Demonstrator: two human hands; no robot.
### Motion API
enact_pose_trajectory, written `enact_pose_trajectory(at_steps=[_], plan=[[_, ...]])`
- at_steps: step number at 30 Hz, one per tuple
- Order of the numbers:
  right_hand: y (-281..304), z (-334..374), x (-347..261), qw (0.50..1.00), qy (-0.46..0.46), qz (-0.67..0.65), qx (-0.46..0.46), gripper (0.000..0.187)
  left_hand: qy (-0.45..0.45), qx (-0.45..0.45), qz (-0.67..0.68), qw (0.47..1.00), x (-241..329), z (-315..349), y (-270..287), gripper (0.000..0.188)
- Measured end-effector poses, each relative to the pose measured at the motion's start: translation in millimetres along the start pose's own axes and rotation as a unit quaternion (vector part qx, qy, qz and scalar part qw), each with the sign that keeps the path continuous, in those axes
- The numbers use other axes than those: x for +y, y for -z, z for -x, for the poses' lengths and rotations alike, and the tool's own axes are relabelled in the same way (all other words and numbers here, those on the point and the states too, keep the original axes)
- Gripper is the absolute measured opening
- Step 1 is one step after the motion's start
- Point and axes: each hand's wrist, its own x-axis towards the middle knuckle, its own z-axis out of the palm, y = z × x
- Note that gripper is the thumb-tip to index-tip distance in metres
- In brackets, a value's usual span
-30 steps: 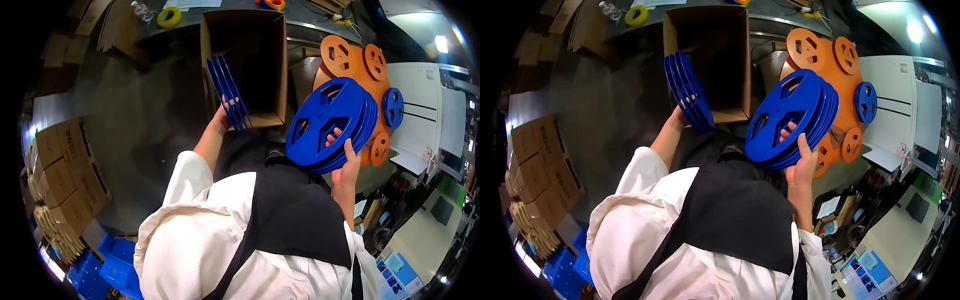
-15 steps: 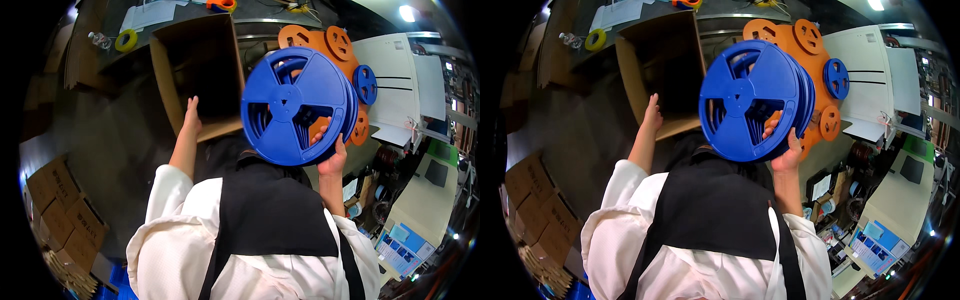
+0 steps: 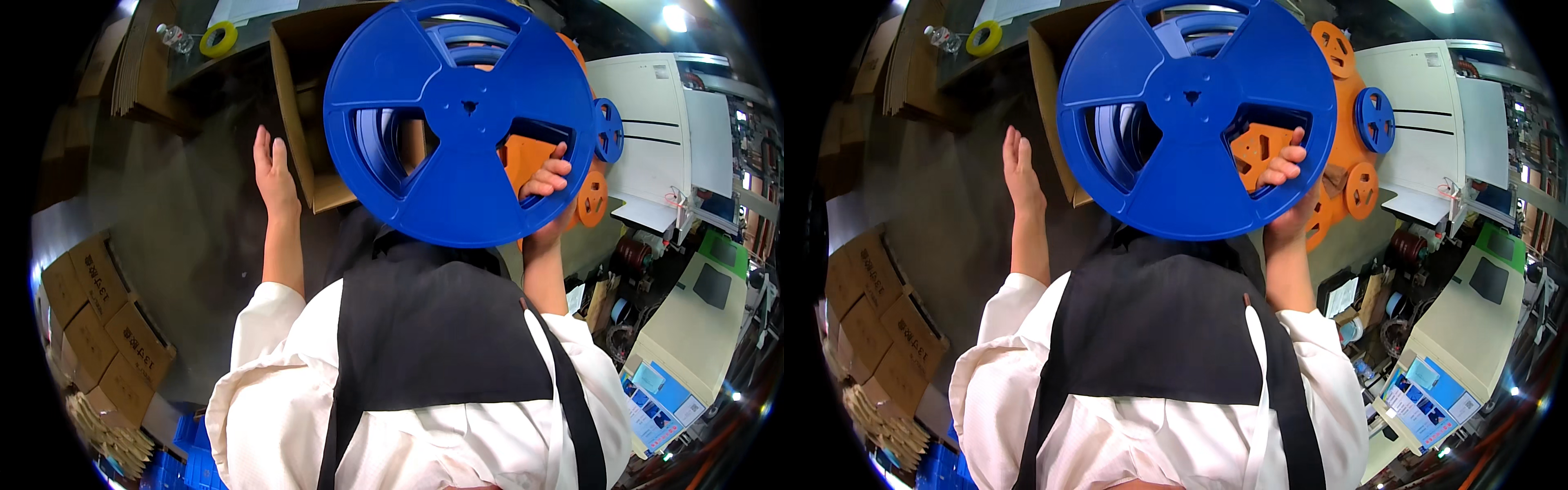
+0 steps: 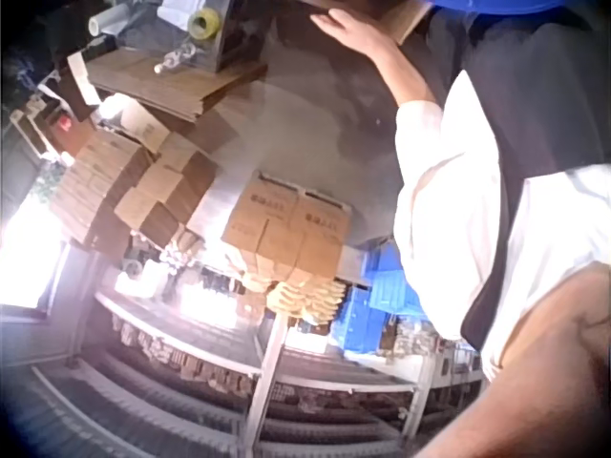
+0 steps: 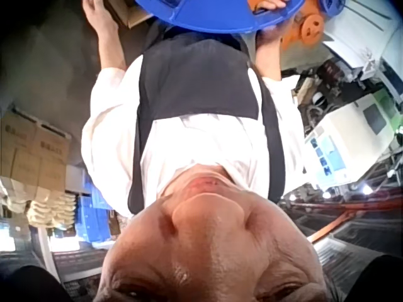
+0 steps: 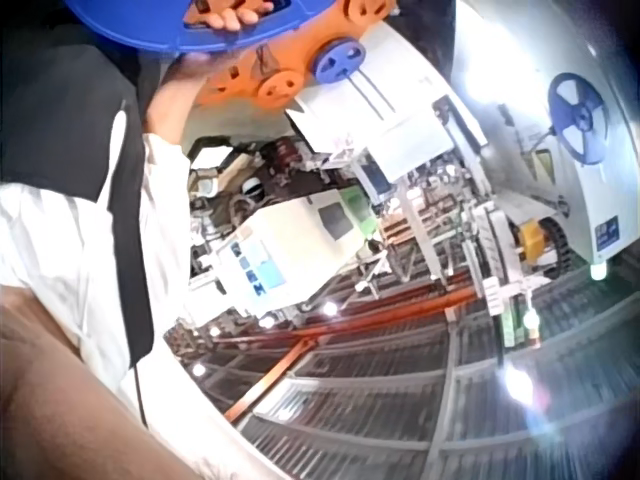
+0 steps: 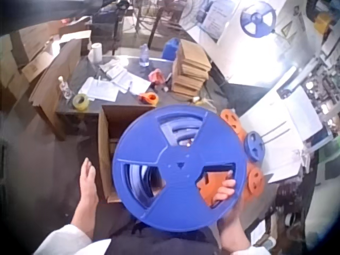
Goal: The person seals a cardboard box containing blue plastic reels using a handheld tape dispenser. They then carry the sealed box to a stack of similar boxes. The person retrieves another empty box, places it on a table, and begins packing blue plastic reels into it.
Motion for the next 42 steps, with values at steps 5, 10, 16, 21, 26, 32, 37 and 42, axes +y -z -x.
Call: enact_pose_trajectory(at_steps=[5, 10, 16, 21, 26, 32, 37, 42], plan=[[-3.1, -5.4, 3.8, 1.0, -0.017, 0.0, 0.0, 0.049, -0.299, 0.007, -0.297, 0.907, 58.7, 33.3, -25.3, 0.047], [-35.7, -7.4, 62.9, 0.963, 0.007, 0.261, 0.073, 0.07, -0.049, -0.249, -0.246, 0.936, 67.0, 68.6, -62.0, 0.081], [-73.4, -14.2, 105.8, 0.849, -0.051, 0.521, 0.068, 0.072, 0.235, -0.254, 0.171, 0.922, 51.7, 70.2, -50.9, 0.087], [-55.2, -9.1, 77.6, 0.861, -0.039, 0.495, 0.106, 0.063, 0.284, -0.33, 0.56, 0.705, 37.6, 57.2, 11.2, 0.065], [-43.5, -15.4, 73.3, 0.838, 0.014, 0.49, 0.24, 0.041, 0.225, -0.356, 0.613, 0.669, 42.0, 68.7, 24.6, 0.071], [-35.5, -10.7, 52.8, 0.773, 0.008, 0.584, 0.246, 0.036, 0.231, -0.343, 0.617, 0.67, 43.9, 72.2, 24.4, 0.071], [-29.5, 4.2, 23.5, 0.802, 0.063, 0.544, 0.24, 0.043, 0.235, -0.331, 0.609, 0.681, 37.4, 69.6, 18.0, 0.071], [-18.5, 19.6, -18.5, 0.893, 0.095, 0.415, 0.147, 0.058, 0.219, -0.336, 0.613, 0.681, 36.0, 71.0, 20.4, 0.071]])
